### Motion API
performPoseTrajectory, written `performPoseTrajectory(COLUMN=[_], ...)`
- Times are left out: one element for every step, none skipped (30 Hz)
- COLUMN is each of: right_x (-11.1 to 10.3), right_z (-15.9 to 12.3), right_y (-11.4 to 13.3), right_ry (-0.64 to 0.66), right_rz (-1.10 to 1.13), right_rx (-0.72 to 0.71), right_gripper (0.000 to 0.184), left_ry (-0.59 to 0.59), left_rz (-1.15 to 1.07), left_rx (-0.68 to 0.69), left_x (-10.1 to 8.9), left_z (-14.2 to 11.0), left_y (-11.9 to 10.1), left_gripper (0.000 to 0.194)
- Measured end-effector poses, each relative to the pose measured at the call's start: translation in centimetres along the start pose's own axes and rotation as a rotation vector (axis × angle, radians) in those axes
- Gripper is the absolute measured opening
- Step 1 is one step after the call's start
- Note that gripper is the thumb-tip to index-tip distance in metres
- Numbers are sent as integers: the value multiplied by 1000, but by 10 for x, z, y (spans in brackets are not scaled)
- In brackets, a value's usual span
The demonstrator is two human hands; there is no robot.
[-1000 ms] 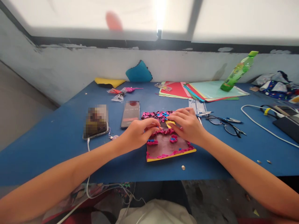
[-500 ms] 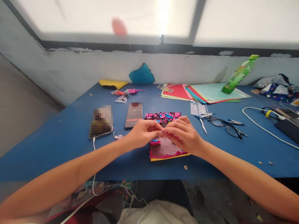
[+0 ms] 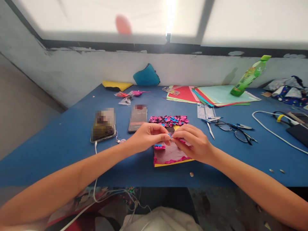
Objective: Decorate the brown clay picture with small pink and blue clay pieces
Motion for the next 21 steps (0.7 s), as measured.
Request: performPoseTrajectory(right_x=[-1, -2, -3, -4, -4, -4, -5, -4, -4, -4, -4, -3, -3, -4, -4, -4, -4, -4, -4, -3, -3], right_z=[0, 1, 1, 1, 1, 1, 0, 0, 0, -1, -1, -1, -1, -1, -1, -1, -1, -1, -1, -2, -2], right_y=[-1, -2, -3, -4, -5, -6, -7, -7, -8, -8, -8, -7, -7, -6, -5, -5, -4, -4, -3, -3, -3], right_ry=[-3, -5, -6, -7, -6, -1, 7, 16, 26, 35, 42, 47, 48, 46, 41, 35, 34, 35, 39, 44, 45], right_rz=[-6, -14, -21, -25, -27, -27, -23, -14, -5, 4, 11, 14, 13, 6, -5, -16, -26, -33, -36, -36, -36], right_rx=[5, 7, 5, 0, -7, -14, -21, -27, -31, -34, -37, -39, -40, -42, -43, -46, -50, -56, -63, -70, -75], right_gripper=[6, 6, 7, 7, 8, 8, 9, 9, 10, 10, 9, 9, 7, 5, 3, 4, 6, 8, 10, 10, 10], left_ry=[-8, -14, -21, -28, -35, -40, -42, -36, -24, -8, 9, 22, 34, 42, 48, 54, 56, 56, 52, 45, 38], left_rz=[2, 7, 11, 10, 6, -2, -12, -18, -23, -26, -28, -31, -34, -39, -44, -45, -46, -42, -35, -26, -17], left_rx=[1, 0, -2, -3, -4, -2, 0, 2, 2, -1, -5, -7, -8, -8, -7, -8, -9, -12, -15, -14, -12], left_x=[0, 0, 0, 0, -1, -1, -1, -1, -1, 0, 0, 1, 2, 2, 3, 4, 4, 5, 5, 4, 4], left_z=[0, 0, 0, 0, 0, 0, 0, 0, 0, 0, -1, -1, -1, -2, -2, -2, -3, -3, -3, -3, -2], left_y=[-1, -1, -1, -2, -2, -2, -2, -2, -1, -1, 0, 0, 1, 2, 3, 4, 5, 6, 7, 8, 8], left_gripper=[32, 31, 30, 30, 30, 30, 29, 29, 28, 27, 25, 24, 23, 23, 22, 21, 21, 21, 21, 22, 22])
Point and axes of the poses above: each hand's wrist, its own z-axis towards the middle knuckle, its own x-axis out of the palm, y = z × x, the point moved 4 cm from there along z, towards the middle knuckle, and after that the axes turned 15 degrees about -y, right-handed, at the moved point
